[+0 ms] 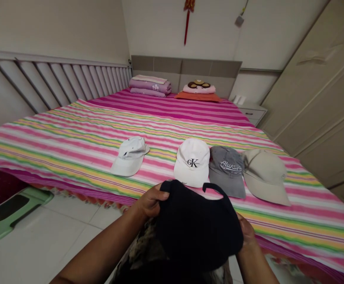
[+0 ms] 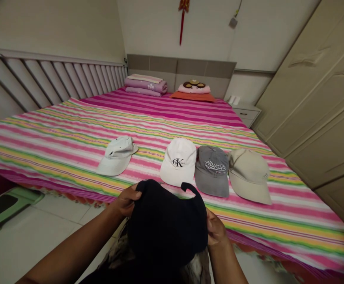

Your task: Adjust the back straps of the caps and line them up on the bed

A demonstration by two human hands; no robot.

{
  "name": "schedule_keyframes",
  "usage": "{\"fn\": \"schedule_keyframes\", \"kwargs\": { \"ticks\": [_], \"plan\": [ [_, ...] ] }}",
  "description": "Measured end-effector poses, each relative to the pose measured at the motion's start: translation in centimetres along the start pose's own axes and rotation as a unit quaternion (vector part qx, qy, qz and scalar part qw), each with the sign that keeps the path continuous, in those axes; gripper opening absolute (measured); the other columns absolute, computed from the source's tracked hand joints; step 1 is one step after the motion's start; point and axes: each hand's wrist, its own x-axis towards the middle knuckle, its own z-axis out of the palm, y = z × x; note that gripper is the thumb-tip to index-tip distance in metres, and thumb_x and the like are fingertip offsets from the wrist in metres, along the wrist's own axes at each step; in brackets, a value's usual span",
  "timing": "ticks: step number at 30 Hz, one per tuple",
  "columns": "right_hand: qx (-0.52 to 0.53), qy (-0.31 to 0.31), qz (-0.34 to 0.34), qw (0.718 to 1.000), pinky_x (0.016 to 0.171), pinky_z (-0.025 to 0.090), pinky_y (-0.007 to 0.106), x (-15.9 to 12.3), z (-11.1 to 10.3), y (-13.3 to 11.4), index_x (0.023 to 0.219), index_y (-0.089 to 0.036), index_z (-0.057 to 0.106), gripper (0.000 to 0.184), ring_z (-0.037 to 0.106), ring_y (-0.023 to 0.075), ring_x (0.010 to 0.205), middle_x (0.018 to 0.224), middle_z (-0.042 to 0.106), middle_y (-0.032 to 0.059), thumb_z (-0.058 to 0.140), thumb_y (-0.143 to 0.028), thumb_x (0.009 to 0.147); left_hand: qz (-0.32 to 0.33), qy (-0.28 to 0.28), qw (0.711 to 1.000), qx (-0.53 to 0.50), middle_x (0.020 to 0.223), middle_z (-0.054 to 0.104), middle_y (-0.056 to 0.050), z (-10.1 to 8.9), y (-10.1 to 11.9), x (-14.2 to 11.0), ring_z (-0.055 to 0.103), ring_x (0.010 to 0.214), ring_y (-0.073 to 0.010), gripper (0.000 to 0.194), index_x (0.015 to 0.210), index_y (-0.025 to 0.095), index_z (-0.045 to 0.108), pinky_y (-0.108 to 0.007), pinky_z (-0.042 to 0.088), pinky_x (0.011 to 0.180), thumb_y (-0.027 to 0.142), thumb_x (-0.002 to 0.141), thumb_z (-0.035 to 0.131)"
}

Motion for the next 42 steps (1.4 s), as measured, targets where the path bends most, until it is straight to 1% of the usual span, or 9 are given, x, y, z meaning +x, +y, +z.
{"fn": "schedule_keyframes", "kwargs": {
  "ticks": [3, 6, 9, 13, 20, 25, 29, 33, 42],
  "plan": [
    [0.011, -0.015, 0.007, 1.0, 0.047, 0.048, 0.031, -0.6, 0.2, -0.5, 0.059, -0.022, 0.068, 0.036, 0.058, 0.0187, 0.043, 0.05, 0.064, 0.0025, 0.083, -0.043, 0.033, 0.018, -0.05, 0.999, 0.001, 0.078, 0.067, -0.011, 0.5, -0.2, -0.1, 0.064, 0.071, -0.0246, 0.048, 0.091, 0.008, 0.063, -0.031, 0.05, 0.066, 0.031, 0.051, 0.077],
    [0.032, -0.005, -0.005, 0.999, 0.054, 0.048, 0.03, -1.0, 0.5, -1.0, 0.07, -0.025, 0.069, 0.039, 0.059, 0.0176, 0.05, 0.057, 0.065, 0.0023, 0.077, -0.053, 0.044, 0.026, -0.057, 0.998, 0.01, 0.074, 0.067, -0.008, 1.2, -0.2, -0.1, 0.063, 0.066, -0.0159, 0.032, 0.085, 0.009, 0.065, -0.023, 0.048, 0.062, 0.03, 0.062, 0.072],
    [0.052, -0.046, -0.026, 0.997, 0.052, 0.044, 0.027, -1.3, 1.3, -1.6, 0.067, -0.022, 0.068, 0.03, 0.054, 0.0147, 0.051, 0.054, 0.059, 0.002, 0.075, -0.048, 0.053, 0.008, -0.051, 0.997, 0.056, 0.068, 0.066, -0.005, 1.9, 0.1, 0.0, 0.06, 0.059, -0.012, 0.022, 0.077, 0.008, 0.067, -0.021, 0.047, 0.06, 0.017, 0.058, 0.071],
    [0.055, -0.129, -0.037, 0.989, 0.054, 0.037, 0.027, -1.6, 2.9, -2.4, 0.061, -0.019, 0.065, 0.019, 0.047, 0.0142, 0.054, 0.053, 0.051, 0.0008, 0.075, -0.034, 0.056, 0.024, -0.024, 0.994, 0.1, 0.066, 0.064, -0.002, 2.7, 0.5, 0.2, 0.057, 0.057, -0.0089, 0.029, 0.078, 0.009, 0.067, -0.017, 0.043, 0.055, 0.009, 0.049, 0.071],
    [0.044, -0.198, -0.075, 0.976, 0.055, 0.033, 0.028, -2.0, 4.3, -3.6, 0.061, -0.02, 0.065, 0.026, 0.044, 0.0136, 0.052, 0.054, 0.047, 0.0008, 0.066, -0.045, 0.066, 0.019, 0.019, 0.992, 0.12, 0.056, 0.059, 0.0, 3.9, 0.4, 0.2, 0.05, 0.047, -0.0061, 0.026, 0.072, 0.011, 0.066, -0.016, 0.037, 0.049, 0.027, 0.054, 0.075],
    [0.063, -0.144, -0.097, 0.983, 0.049, 0.033, 0.026, -2.2, 5.3, -3.9, 0.068, -0.022, 0.063, 0.014, 0.042, 0.0118, 0.048, 0.051, 0.044, -0.0014, 0.065, -0.036, 0.071, 0.01, 0.009, 0.984, 0.178, 0.056, 0.055, 0.002, 4.2, 0.3, 0.4, 0.044, 0.046, -0.0036, 0.027, 0.07, 0.011, 0.064, -0.015, 0.03, 0.047, 0.034, 0.059, 0.074],
    [0.095, -0.103, -0.077, 0.987, 0.037, 0.024, 0.019, -2.2, 5.4, -4.1, 0.072, -0.022, 0.062, 0.024, 0.024, 0.0046, 0.033, 0.041, 0.032, -0.0073, 0.054, -0.044, 0.08, 0.006, -0.007, 0.975, 0.221, 0.059, 0.056, 0.002, 4.7, 0.6, 0.4, 0.044, 0.051, -0.0043, 0.027, 0.072, 0.011, 0.065, -0.017, 0.032, 0.052, 0.034, 0.06, 0.073],
    [0.083, -0.084, -0.059, 0.991, 0.032, 0.021, 0.016, -1.8, 6.1, -4.5, 0.072, -0.021, 0.063, 0.02, 0.021, 0.0021, 0.028, 0.038, 0.036, -0.008, 0.061, -0.041, 0.076, 0.019, -0.021, 0.967, 0.252, 0.069, 0.061, -0.001, 5.3, 0.8, 0.5, 0.05, 0.061, -0.0072, 0.023, 0.079, 0.013, 0.066, -0.019, 0.035, 0.06, 0.028, 0.063, 0.072],
    [-0.116, -0.003, -0.028, 0.993, 0.032, 0.015, 0.014, -0.4, 8.3, -4.2, 0.067, -0.015, 0.052, 0.028, 0.028, 0.0002, 0.03, 0.043, 0.047, -0.0069, 0.063, -0.039, 0.075, 0.059, -0.062, 0.967, 0.24, 0.08, 0.062, -0.004, 5.7, 0.0, 1.0, 0.055, 0.071, -0.0101, 0.026, 0.084, 0.013, 0.062, -0.021, 0.038, 0.068, 0.028, 0.066, 0.07]
  ]
}}
